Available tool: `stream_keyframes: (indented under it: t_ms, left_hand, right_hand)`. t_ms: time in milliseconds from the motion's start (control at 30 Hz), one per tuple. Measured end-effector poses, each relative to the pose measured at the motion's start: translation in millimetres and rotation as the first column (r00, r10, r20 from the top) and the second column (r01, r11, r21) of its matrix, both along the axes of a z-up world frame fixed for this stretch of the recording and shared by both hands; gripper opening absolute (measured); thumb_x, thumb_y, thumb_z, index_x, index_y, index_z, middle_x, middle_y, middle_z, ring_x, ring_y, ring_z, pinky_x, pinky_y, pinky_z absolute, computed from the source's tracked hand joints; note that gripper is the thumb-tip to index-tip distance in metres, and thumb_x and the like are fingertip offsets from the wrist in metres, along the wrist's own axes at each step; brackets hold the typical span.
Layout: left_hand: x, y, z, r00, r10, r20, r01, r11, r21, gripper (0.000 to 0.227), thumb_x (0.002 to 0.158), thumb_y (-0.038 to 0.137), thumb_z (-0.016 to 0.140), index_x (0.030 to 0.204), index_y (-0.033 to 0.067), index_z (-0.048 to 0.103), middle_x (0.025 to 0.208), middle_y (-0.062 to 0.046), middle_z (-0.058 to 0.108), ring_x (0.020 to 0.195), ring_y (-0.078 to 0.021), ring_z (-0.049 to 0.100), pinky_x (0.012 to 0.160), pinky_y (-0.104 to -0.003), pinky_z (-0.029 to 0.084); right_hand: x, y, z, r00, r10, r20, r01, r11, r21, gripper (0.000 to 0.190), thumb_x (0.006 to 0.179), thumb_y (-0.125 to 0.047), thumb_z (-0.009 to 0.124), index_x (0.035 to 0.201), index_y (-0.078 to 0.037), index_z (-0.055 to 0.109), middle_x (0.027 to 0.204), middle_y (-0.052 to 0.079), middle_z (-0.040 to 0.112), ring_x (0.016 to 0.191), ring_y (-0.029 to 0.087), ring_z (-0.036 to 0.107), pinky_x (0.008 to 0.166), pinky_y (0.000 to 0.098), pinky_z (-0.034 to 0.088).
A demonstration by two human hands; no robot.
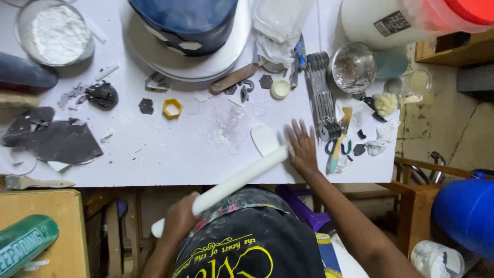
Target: The person kneads a piece of white fondant on a table, then uses a rolling pin to flatten it. They use a metal cutter to shape the fondant and a wooden stick to lift and position the cut piece onto a cake stand.
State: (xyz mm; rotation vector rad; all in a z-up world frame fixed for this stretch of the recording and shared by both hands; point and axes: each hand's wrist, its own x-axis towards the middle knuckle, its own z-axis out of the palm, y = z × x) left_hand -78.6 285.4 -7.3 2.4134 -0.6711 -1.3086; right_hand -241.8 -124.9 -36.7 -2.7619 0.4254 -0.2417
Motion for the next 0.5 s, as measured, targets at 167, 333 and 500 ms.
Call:
stream_keyframes:
  t_ms: [167,333,500]
  left_hand:
    - [-47,60,-43,0.977,0.168,0.132,-0.152,0.981,-0.119,0.064,0.066,0.021,0.089,0.127,0.0261,0.068,0.112,-0.001,0.076,0.100,-0.0283,0.072,0.073,-0.048,0.055]
    - [-53,121,-65,0.813,0.577,0.075,-0.563,0.813,-0.146,0.065,0.063,0.017,0.082,0.127,0.0230,0.071,0.120,-0.003,0.076,0.107,-0.0231,0.072,0.085,-0.037,0.055]
    - [-5,103,-17,0.600,0.695,0.395,-0.719,0.686,-0.114,0.055,0.070,0.019,0.081,0.124,0.0156,0.071,0.107,-0.011,0.077,0.096,-0.0326,0.072,0.078,-0.046,0.055]
  right_hand:
    - [10,49,44,0.948,-0.318,0.016,0.308,0.929,0.203,0.058,0.112,-0.035,0.028,0.163,-0.008,0.020,0.170,0.015,0.022,0.158,0.034,0.019,0.127,0.0546,0.016]
    - [104,85,21,0.991,-0.011,0.134,0.008,1.000,0.025,0.057,0.096,0.004,0.058,0.151,0.002,0.043,0.157,0.025,0.043,0.147,0.045,0.039,0.123,0.0517,0.035]
    - [269,139,10,0.944,0.220,0.246,-0.266,0.948,0.173,0.034,0.097,-0.002,0.063,0.131,0.002,0.065,0.125,0.023,0.067,0.113,0.039,0.061,0.094,0.0451,0.052]
